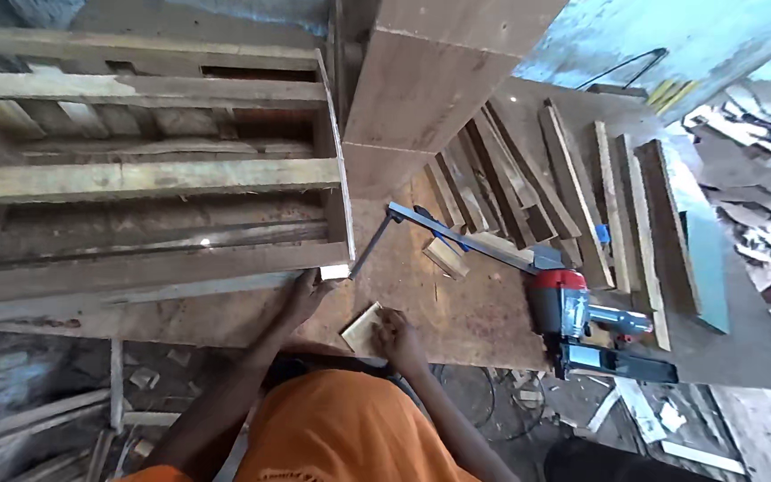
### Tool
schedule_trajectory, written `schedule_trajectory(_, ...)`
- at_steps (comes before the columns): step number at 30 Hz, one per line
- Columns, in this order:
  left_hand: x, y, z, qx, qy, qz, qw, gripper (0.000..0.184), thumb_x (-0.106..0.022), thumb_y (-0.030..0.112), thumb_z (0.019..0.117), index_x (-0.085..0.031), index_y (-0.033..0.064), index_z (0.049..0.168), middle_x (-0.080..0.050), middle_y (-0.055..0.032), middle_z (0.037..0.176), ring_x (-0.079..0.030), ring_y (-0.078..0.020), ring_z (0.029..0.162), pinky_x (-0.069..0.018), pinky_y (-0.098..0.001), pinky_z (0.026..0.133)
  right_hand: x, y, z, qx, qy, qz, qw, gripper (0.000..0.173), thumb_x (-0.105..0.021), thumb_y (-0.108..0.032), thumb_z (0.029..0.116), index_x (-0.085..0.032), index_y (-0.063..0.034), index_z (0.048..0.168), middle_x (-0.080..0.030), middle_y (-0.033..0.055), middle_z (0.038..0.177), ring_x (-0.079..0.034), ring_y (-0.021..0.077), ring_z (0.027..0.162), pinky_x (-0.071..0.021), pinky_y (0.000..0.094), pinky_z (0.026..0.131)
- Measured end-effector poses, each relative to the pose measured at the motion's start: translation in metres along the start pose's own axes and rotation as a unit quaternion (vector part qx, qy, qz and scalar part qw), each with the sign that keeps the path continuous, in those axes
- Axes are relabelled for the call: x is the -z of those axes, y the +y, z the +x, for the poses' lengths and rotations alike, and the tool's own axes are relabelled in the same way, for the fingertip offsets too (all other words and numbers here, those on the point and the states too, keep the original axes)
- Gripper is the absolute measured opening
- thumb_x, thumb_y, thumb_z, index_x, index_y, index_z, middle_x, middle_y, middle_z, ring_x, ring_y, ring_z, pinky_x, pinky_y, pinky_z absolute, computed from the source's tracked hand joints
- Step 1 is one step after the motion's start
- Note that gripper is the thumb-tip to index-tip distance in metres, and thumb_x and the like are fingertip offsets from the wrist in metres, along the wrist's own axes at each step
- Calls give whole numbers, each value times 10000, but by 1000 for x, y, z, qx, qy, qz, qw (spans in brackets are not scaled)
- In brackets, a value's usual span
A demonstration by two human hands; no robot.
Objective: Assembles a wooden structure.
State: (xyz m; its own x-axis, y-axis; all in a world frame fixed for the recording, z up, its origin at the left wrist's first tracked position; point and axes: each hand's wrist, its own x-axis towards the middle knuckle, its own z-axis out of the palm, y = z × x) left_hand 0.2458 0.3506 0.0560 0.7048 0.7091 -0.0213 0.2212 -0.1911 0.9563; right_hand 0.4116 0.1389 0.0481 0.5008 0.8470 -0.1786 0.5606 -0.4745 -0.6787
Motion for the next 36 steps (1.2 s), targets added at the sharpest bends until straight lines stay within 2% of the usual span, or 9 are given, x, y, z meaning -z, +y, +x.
schedule_trajectory(13,-4,-8,11,-26,-26,9,999,519,-647,268,1015,-509,-53,1398,-683,-153,1276,-658,-175,1210,-529,-374,1088,4,-6,23,-25,6,-4,1000,197,-672,-182,978,-745,-104,1143,-653,147,1252,-678,317,1068,-578,553,894)
schedule_trajectory(17,0,4,7,38,2,187,982,559,-702,407,974,-605,-8,1337,-651,-200,1283,-623,-284,1230,-481,-485,1102,3,-9,17,-42,36,26,998,211,-645,-184,998,-739,-106,1170,-671,132,1246,-695,302,1042,-587,549,879)
schedule_trajectory(20,2,26,-3,111,-2,214,970,469,-740,358,958,-643,109,1344,-702,-156,1123,-691,-270,981,-567,-491,916,8,-24,9,-61,67,69,994,227,-639,-130,993,-723,-53,1189,-693,158,1185,-703,317,1019,-579,558,890)
schedule_trajectory(22,1,24,-10,129,-31,117,984,454,-740,143,956,-618,180,1391,-735,-111,1072,-737,-218,826,-640,-433,756,8,-29,4,-62,73,113,989,218,-628,-108,996,-722,-27,1176,-710,156,1137,-715,285,988,-590,518,895)
schedule_trajectory(24,2,18,-19,119,-67,61,989,517,-629,-41,962,-577,159,1436,-697,-110,1262,-722,-233,1024,-611,-466,908,6,-31,2,-62,55,175,981,200,-610,-134,1018,-714,-35,1157,-722,116,1035,-709,212,886,-598,445,842)
schedule_trajectory(27,-3,11,-44,103,-64,16,992,481,-426,-2,1024,-594,210,1422,-693,-85,1245,-699,-221,967,-593,-441,826,-1,-31,4,-63,14,286,956,236,-586,-159,1044,-693,-17,1200,-724,110,938,-704,192,789,-607,412,773)
schedule_trajectory(30,-6,7,-59,71,-77,-55,993,444,-420,24,998,-651,161,1352,-707,-77,1177,-692,-187,930,-592,-397,814,6,-51,-3,-75,-63,344,934,318,-526,-223,1087,-622,-33,1323,-728,119,1030,-715,193,855,-609,397,802)
schedule_trajectory(33,-9,18,-67,28,-74,-78,994,391,-452,46,992,-647,139,1318,-687,-42,1222,-672,-163,981,-582,-362,821,4,-65,-5,-42,-63,341,937,311,-567,-175,1063,-618,-18,1326,-704,106,940,-681,175,767,-598,370,735)
schedule_trajectory(36,-10,34,-70,30,-43,-113,992,521,-520,93,1018,-456,247,1512,-606,-20,1422,-663,-204,1167,-598,-414,928,-8,-61,8,5,-23,373,927,266,-630,-89,1007,-647,16,1252,-736,87,897,-703,161,722,-621,345,707)
